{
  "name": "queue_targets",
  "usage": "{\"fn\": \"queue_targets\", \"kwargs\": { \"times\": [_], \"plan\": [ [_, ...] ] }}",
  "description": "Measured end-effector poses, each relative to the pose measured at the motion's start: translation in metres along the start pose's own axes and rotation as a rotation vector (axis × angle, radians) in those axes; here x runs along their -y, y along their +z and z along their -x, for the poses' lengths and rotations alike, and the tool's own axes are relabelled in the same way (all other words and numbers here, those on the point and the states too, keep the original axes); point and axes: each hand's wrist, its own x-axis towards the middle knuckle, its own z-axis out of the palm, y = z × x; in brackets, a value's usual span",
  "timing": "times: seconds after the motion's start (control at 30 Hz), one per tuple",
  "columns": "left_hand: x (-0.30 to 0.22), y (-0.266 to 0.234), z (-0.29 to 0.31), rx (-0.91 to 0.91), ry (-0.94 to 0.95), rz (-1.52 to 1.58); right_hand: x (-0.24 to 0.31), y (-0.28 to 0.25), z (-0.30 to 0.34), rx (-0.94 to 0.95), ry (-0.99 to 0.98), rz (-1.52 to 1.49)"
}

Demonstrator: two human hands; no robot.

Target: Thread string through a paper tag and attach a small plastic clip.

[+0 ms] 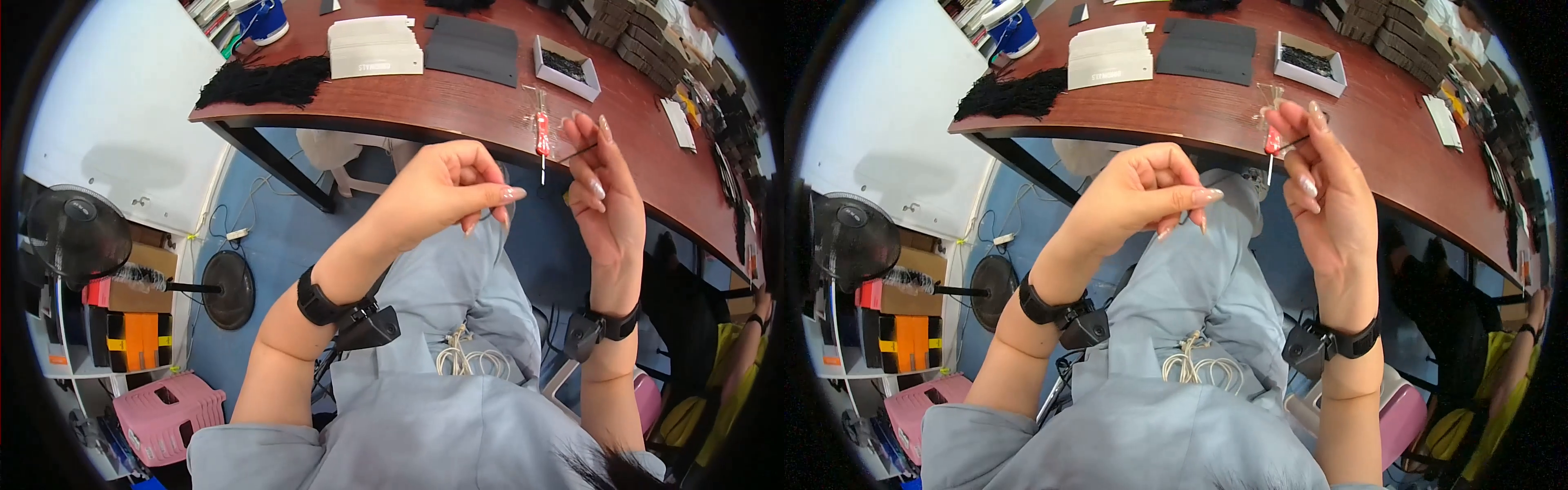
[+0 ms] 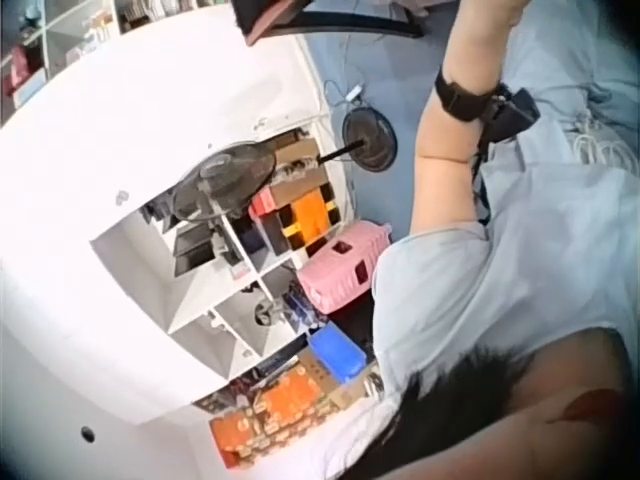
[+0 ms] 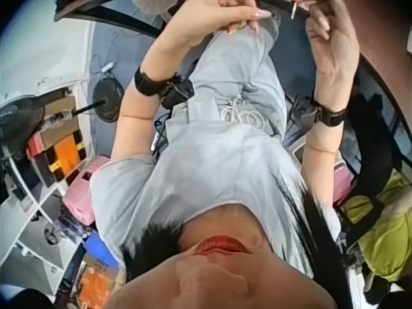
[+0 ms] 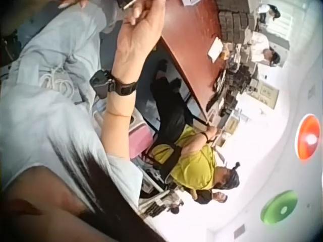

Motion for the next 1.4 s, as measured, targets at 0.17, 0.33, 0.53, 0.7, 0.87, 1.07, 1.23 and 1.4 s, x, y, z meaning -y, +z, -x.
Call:
{"fn": "queue_targets", "kwargs": {
  "times": [0.17,0.33,0.53,0.7,0.87,1.07,1.23,1.4],
  "plan": [
    [0.017,-0.013,-0.006,-0.139,0.149,-0.236,0.003,-0.009,-0.006,0.066,-0.202,0.304],
    [0.003,0.005,-0.004,-0.196,0.175,-0.131,-0.025,0.000,-0.024,0.268,-0.662,0.732],
    [-0.009,0.033,-0.019,-0.060,0.103,0.311,-0.013,0.008,-0.016,0.245,-0.638,0.972],
    [0.004,0.027,-0.020,-0.104,0.206,0.047,0.001,-0.007,-0.008,0.230,-0.383,0.736],
    [-0.002,0.032,-0.015,-0.223,0.235,-0.127,-0.005,-0.013,-0.012,0.384,-0.505,0.755],
    [-0.004,0.029,-0.023,-0.118,0.205,0.184,-0.011,-0.007,-0.009,0.384,-0.418,0.622],
    [-0.001,0.028,-0.023,-0.156,0.227,0.069,-0.010,-0.008,-0.011,0.256,-0.330,0.553],
    [-0.007,0.032,-0.030,-0.164,0.182,0.203,-0.011,-0.006,-0.013,0.317,-0.274,0.424]
  ]
}}
